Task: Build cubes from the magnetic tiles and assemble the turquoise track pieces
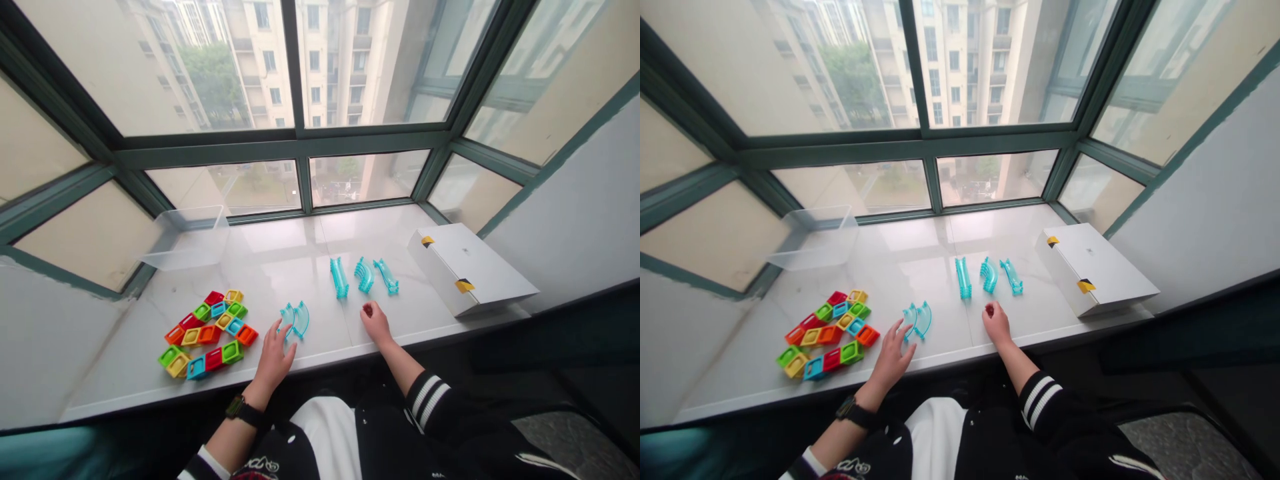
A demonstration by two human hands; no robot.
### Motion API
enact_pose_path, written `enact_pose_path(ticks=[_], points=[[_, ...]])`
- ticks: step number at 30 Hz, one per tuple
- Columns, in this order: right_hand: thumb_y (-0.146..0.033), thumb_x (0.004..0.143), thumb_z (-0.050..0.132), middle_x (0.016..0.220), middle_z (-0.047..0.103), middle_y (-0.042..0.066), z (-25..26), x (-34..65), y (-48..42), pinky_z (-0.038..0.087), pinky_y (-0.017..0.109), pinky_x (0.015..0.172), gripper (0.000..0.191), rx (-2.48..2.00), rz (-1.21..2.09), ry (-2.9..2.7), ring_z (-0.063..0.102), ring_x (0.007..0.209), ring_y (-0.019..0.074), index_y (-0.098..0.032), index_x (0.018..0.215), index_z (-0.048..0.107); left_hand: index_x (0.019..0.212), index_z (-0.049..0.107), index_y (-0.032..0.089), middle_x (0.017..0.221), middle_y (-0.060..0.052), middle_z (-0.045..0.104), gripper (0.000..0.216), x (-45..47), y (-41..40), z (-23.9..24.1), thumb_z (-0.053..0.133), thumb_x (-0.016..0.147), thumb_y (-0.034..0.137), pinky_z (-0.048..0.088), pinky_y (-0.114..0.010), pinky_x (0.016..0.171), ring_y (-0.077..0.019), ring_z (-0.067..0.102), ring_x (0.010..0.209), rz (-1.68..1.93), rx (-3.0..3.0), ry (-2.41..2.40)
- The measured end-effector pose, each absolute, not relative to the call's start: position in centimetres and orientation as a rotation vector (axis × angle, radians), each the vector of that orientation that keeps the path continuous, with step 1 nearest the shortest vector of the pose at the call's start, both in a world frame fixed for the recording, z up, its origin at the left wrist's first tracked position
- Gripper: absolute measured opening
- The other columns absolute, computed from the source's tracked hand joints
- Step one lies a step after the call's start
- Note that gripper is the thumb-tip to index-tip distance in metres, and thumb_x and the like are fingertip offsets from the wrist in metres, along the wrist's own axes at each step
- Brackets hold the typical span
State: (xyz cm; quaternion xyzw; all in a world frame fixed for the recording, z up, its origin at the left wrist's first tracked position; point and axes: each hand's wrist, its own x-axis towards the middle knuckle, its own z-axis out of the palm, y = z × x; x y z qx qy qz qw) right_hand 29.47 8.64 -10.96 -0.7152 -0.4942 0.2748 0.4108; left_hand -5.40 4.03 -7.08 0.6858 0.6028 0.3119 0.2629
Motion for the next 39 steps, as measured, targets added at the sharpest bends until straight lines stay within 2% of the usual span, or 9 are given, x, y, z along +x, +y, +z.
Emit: enact_pose_path(ticks=[3,7,10,13,15,21,25,32,39], points=[[-0.030,0.086,0.058,0.089,0.074,0.004,-10.1,26.2,7.7,0.058,0.039,0.083,0.014,-1.699,0.832,-1.432,0.072,0.083,0.0237,-0.025,0.095,0.066,0.137,0.064,0.024,0.161,-0.015,0.045,0.047,-4.7,4.4,-9.1,0.060,0.093,0.039,0.030,-0.056,0.125,-0.0372,0.039,0.150,0.809,1.896,1.691],[-0.017,0.087,0.063,0.109,0.071,0.005,-8.6,21.5,6.7,0.057,0.033,0.087,0.045,-1.428,1.004,-1.846,0.070,0.084,0.0175,-0.027,0.131,0.067,0.139,0.065,0.025,0.153,-0.015,0.055,0.044,-4.1,4.6,-10.5,0.054,0.098,0.040,0.027,-0.055,0.126,-0.0360,0.042,0.148,0.766,2.012,1.751],[-0.015,0.086,0.071,0.118,0.067,0.006,-7.8,19.3,6.4,0.054,0.032,0.093,0.058,-1.378,0.966,-2.115,0.068,0.092,0.0188,-0.030,0.142,0.064,0.139,0.066,0.028,0.149,-0.013,0.060,0.042,-4.1,4.3,-10.7,0.052,0.101,0.039,0.026,-0.056,0.126,-0.0347,0.045,0.147,0.698,2.171,1.743],[-0.016,0.088,0.072,0.121,0.066,0.008,-7.7,18.6,6.5,0.051,0.031,0.095,0.045,-1.441,0.914,-2.215,0.067,0.098,0.0196,-0.026,0.132,0.070,0.140,0.065,0.028,0.147,-0.012,0.063,0.041,-4.2,4.0,-10.8,0.052,0.102,0.038,0.030,-0.058,0.125,-0.0338,0.049,0.144,0.683,2.298,1.720],[-0.015,0.088,0.072,0.120,0.065,0.008,-8.0,18.7,6.6,0.051,0.029,0.092,0.037,-1.488,0.919,-2.183,0.067,0.094,0.0181,-0.024,0.123,0.073,0.141,0.063,0.026,0.145,-0.011,0.064,0.042,-4.3,3.9,-10.9,0.052,0.103,0.038,0.033,-0.058,0.123,-0.0329,0.051,0.142,0.696,2.354,1.721],[-0.012,0.085,0.069,0.098,0.069,0.004,-9.6,20.9,6.6,0.052,0.029,0.083,0.017,-1.570,0.925,-1.903,0.066,0.084,0.0178,-0.022,0.098,0.072,0.144,0.060,0.025,0.144,-0.011,0.066,0.043,-4.2,4.2,-11.3,0.051,0.103,0.037,0.034,-0.057,0.122,-0.0330,0.053,0.141,0.723,2.369,1.743],[-0.021,0.084,0.067,0.092,0.071,0.004,-10.2,23.3,6.0,0.053,0.032,0.082,0.009,-1.567,1.002,-1.689,0.066,0.082,0.0193,-0.023,0.091,0.072,0.148,0.054,0.023,0.145,-0.012,0.065,0.048,-4.3,4.2,-11.8,0.052,0.102,0.036,0.033,-0.057,0.123,-0.0335,0.052,0.142,0.737,2.365,1.726],[-0.042,0.079,0.072,0.083,0.073,0.002,-10.5,26.4,3.8,0.053,0.033,0.075,0.025,-1.517,1.225,-1.376,0.065,0.075,0.0197,-0.022,0.092,0.072,0.157,0.040,0.019,0.142,-0.018,0.061,0.066,-4.5,4.1,-12.6,0.060,0.095,0.032,0.034,-0.059,0.123,-0.0360,0.054,0.138,0.844,2.360,1.730],[-0.048,0.078,0.075,0.077,0.068,0.000,-9.7,28.0,3.1,0.050,0.032,0.072,0.030,-1.468,1.229,-1.313,0.062,0.072,0.0180,-0.022,0.092,0.072,0.153,0.042,0.022,0.136,-0.016,0.062,0.065,-4.5,4.3,-12.1,0.062,0.092,0.034,0.040,-0.060,0.118,-0.0358,0.057,0.130,0.896,2.295,1.690]])
